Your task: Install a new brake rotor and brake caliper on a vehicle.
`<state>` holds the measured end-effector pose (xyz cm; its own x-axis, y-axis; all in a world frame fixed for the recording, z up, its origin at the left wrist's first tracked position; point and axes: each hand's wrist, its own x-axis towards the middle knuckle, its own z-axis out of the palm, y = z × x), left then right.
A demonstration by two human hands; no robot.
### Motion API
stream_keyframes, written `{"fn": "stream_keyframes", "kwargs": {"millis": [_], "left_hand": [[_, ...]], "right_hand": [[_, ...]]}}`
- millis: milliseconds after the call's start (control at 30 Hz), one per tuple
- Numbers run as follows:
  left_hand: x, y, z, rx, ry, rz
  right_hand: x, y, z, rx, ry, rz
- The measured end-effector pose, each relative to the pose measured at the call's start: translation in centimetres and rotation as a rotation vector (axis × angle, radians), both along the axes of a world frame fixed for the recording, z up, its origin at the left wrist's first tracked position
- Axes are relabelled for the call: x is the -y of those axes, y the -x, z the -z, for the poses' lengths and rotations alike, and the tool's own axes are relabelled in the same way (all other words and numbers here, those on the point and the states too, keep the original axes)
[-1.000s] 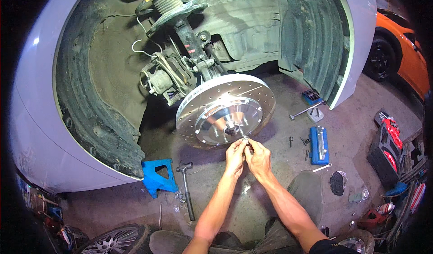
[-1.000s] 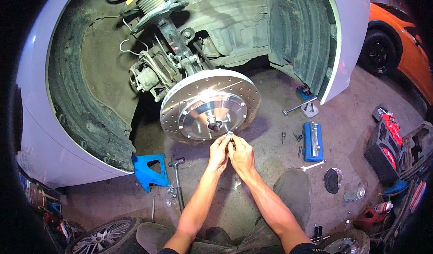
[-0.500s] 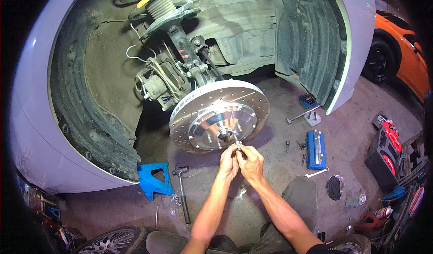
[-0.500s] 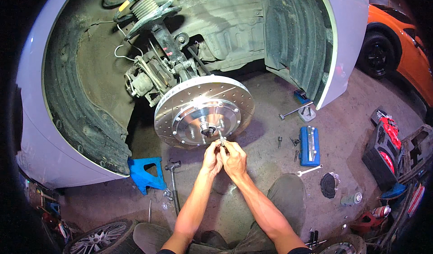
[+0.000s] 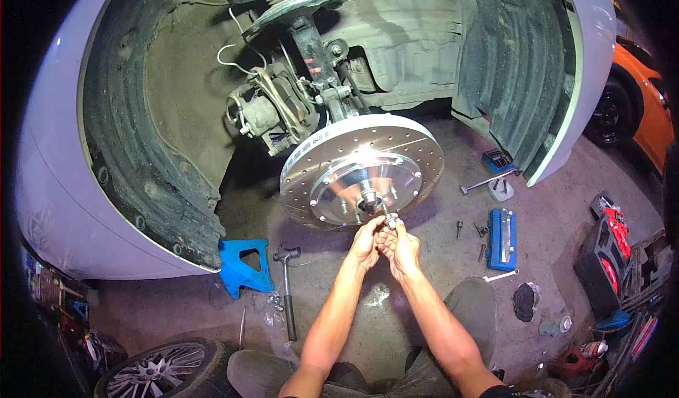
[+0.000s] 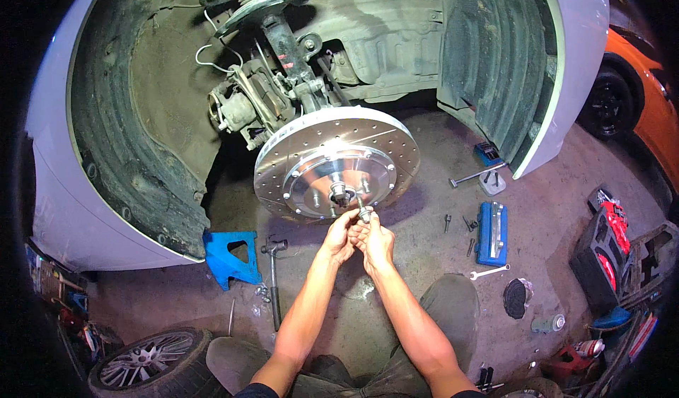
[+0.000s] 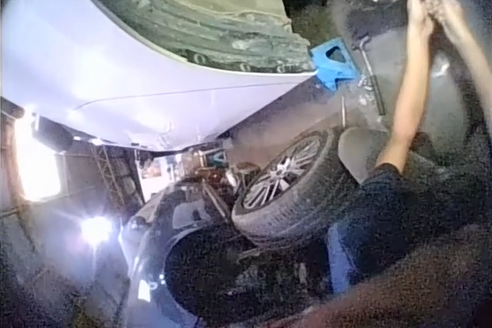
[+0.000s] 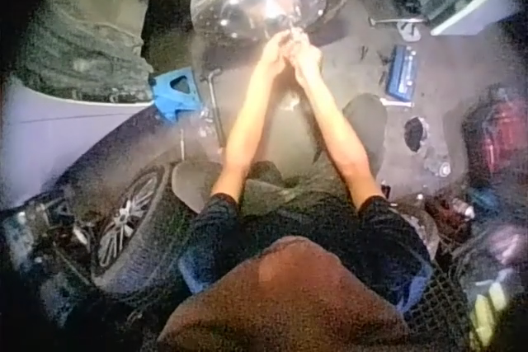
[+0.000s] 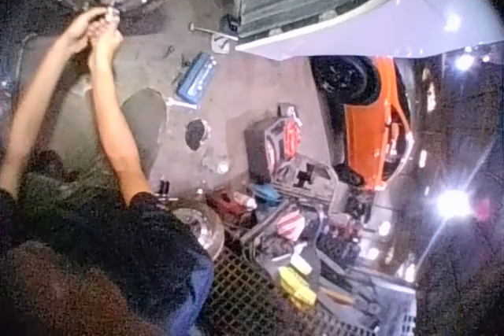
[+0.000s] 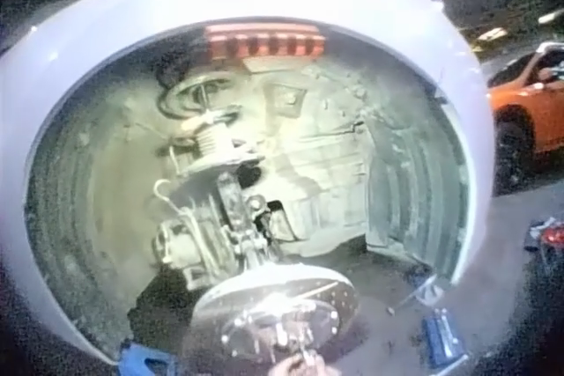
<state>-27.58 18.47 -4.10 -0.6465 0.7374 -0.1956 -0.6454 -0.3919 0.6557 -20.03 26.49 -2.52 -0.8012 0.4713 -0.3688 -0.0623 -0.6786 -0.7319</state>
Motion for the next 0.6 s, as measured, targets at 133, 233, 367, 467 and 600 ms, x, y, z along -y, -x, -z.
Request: {"fn": "stream_keyframes", "kwargs": {"millis": [133,233,367,467,600], "left_hand": [[0.3,0.5,0.5,0.066,0.018,-0.006],[0.4,0.2,-0.1,0.107,0.070,0.023],[-0.1,-0.2,-1.6,0.106,0.156,-0.009],[-0.3,-0.1,-1.2,0.094,0.194,-0.062],[0.5,0.7,-0.1,0.155,-0.015,0.059]], "right_hand": [[0.9,-0.1,-0.4,0.027,0.000,-0.021],[1.0,-0.7,-1.6,0.064,-0.188,0.002],[1.3,-0.3,-1.7,0.048,-0.308,0.120],[1.1,0.0,-1.5,0.032,-0.235,0.122],[1.1,0.4,-0.9,0.000,-0.007,0.045]]}}
